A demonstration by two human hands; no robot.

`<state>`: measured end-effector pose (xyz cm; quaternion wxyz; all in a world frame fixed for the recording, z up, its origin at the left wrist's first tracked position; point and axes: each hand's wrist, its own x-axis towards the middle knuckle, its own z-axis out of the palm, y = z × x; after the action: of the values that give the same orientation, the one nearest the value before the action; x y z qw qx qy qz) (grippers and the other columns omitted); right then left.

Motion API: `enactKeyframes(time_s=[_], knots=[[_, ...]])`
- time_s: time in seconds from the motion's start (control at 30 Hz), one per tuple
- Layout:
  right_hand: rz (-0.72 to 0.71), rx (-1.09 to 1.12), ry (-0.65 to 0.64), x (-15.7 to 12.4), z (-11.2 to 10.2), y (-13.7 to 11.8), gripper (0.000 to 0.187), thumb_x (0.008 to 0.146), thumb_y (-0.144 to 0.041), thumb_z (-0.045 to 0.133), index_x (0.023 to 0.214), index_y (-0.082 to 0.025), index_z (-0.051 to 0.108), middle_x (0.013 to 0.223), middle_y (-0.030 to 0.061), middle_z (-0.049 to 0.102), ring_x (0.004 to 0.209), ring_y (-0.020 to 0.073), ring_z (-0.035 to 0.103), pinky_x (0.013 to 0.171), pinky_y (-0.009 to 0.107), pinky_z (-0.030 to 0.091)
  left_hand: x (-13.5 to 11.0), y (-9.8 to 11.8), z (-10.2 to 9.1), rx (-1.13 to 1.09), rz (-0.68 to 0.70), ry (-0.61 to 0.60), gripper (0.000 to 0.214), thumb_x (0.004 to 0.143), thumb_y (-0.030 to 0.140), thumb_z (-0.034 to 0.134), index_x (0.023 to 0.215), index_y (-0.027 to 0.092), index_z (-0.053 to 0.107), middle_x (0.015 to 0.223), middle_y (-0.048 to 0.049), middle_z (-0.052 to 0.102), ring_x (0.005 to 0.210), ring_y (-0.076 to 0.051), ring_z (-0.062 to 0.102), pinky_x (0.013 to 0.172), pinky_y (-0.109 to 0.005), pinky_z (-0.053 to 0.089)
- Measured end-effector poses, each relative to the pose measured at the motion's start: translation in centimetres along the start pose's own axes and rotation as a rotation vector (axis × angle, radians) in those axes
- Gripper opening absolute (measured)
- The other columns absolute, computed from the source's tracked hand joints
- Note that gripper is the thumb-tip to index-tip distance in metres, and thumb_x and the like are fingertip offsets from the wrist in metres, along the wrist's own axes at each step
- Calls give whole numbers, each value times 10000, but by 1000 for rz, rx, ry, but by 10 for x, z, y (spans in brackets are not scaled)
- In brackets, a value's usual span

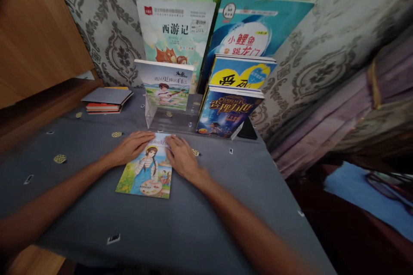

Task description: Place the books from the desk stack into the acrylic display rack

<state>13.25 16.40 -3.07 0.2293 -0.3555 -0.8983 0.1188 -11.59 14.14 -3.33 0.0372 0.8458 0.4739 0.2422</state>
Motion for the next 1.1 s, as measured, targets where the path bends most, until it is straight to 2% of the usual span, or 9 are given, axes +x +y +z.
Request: enactKeyframes(time_s=[0.27, 0.63, 0.87, 1.1], knots=[[19, -43, 42, -6, -1, -1, 386, 966, -203, 458, 1333, -165, 573, 1394, 150, 620, 1394, 279, 488, 1156, 525, 395, -6, -14, -4, 36, -68, 35, 399, 1014, 297, 386, 1304, 158, 622, 1365, -112, 642, 1279, -235, 577, 1136, -459, 420], [82, -64, -11, -7, -5, -8, 420, 978, -245, 447, 1353, -92, 557, 1449, 211, 555, 1413, 309, 459, 1154, 540, 386, -8, -17, -5, 111, -239, 46, 395, 977, 247, 398, 1290, 162, 623, 1300, -106, 674, 1191, -271, 604, 1087, -504, 443], [138, -97, -37, -5, -9, -11, 446, 972, -266, 467, 1365, -72, 555, 1493, 236, 498, 1418, 320, 450, 1157, 530, 372, -6, -14, -8, 121, -230, 26, 388, 969, 207, 399, 1269, 156, 638, 1288, -115, 676, 1182, -266, 606, 1070, -473, 455], [158, -51, -42, -5, -10, -10, 449, 971, -267, 475, 1381, -96, 542, 1509, 212, 490, 1423, 294, 446, 1175, 518, 340, -6, -15, -11, 93, -199, 37, 388, 980, 200, 392, 1272, 151, 642, 1286, -122, 670, 1180, -258, 600, 1085, -470, 444]])
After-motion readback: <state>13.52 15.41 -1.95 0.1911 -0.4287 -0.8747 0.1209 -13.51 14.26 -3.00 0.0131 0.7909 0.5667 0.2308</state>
